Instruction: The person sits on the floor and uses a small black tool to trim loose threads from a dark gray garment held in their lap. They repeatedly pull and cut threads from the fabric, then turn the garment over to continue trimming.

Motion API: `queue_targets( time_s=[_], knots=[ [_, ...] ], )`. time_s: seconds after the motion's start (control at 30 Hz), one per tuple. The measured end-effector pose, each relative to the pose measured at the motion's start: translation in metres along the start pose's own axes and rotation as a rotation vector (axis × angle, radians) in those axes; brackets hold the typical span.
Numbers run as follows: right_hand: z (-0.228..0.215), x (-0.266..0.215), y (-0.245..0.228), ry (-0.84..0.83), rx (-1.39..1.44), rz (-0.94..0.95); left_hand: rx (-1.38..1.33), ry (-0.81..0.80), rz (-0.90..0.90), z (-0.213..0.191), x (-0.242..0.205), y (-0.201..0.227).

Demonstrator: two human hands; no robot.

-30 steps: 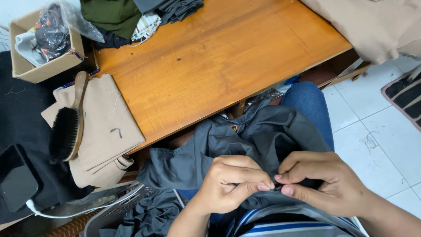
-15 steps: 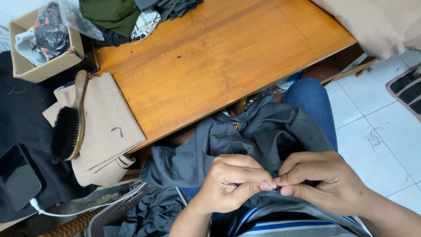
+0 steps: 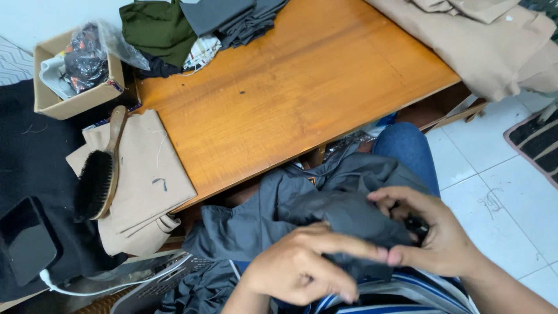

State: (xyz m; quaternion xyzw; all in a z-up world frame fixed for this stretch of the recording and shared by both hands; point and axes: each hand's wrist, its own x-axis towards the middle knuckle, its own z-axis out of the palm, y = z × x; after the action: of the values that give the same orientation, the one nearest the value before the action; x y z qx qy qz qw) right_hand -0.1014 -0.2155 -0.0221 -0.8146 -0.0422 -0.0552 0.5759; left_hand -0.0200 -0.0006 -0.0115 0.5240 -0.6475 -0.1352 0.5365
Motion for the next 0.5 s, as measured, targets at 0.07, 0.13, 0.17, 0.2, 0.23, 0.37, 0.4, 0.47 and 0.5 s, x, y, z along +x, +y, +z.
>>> queue_targets(
  time_s=[0.07,0.13,0.17,0.2,0.23,0.37,0.4,0.47,0.5],
  knots=[
    [0.003,-0.002,0.004,0.001,-0.010,-0.086,-0.070,-0.063,0.018,-0.006,-0.001,0.002],
    [0.005,-0.005,0.005,-0.001,-0.019,-0.168,-0.143,-0.126,0.032,-0.013,-0.001,0.005],
    [0.006,-0.007,0.004,0.036,-0.061,-0.194,-0.268,-0.156,-0.029,-0.018,-0.001,0.007],
    [0.006,-0.008,0.003,0.071,-0.103,-0.222,-0.391,-0.187,-0.089,-0.023,-0.001,0.010],
    [0.005,-0.012,0.007,0.068,-0.104,-0.224,-0.389,-0.184,-0.088,-0.024,-0.007,0.004],
    [0.003,-0.024,0.021,0.267,-0.239,-0.368,-1.014,-0.137,-0.419,-0.018,-0.030,-0.043],
    [0.004,-0.027,0.023,0.303,-0.288,-0.401,-1.196,-0.253,-0.446,-0.014,-0.035,-0.061],
    [0.006,-0.027,0.024,0.263,-0.349,-0.472,-1.007,-0.323,-0.501,0.009,-0.031,-0.076],
    [0.008,-0.027,0.024,0.226,-0.410,-0.538,-0.818,-0.393,-0.555,0.021,-0.029,-0.085]
  ],
)
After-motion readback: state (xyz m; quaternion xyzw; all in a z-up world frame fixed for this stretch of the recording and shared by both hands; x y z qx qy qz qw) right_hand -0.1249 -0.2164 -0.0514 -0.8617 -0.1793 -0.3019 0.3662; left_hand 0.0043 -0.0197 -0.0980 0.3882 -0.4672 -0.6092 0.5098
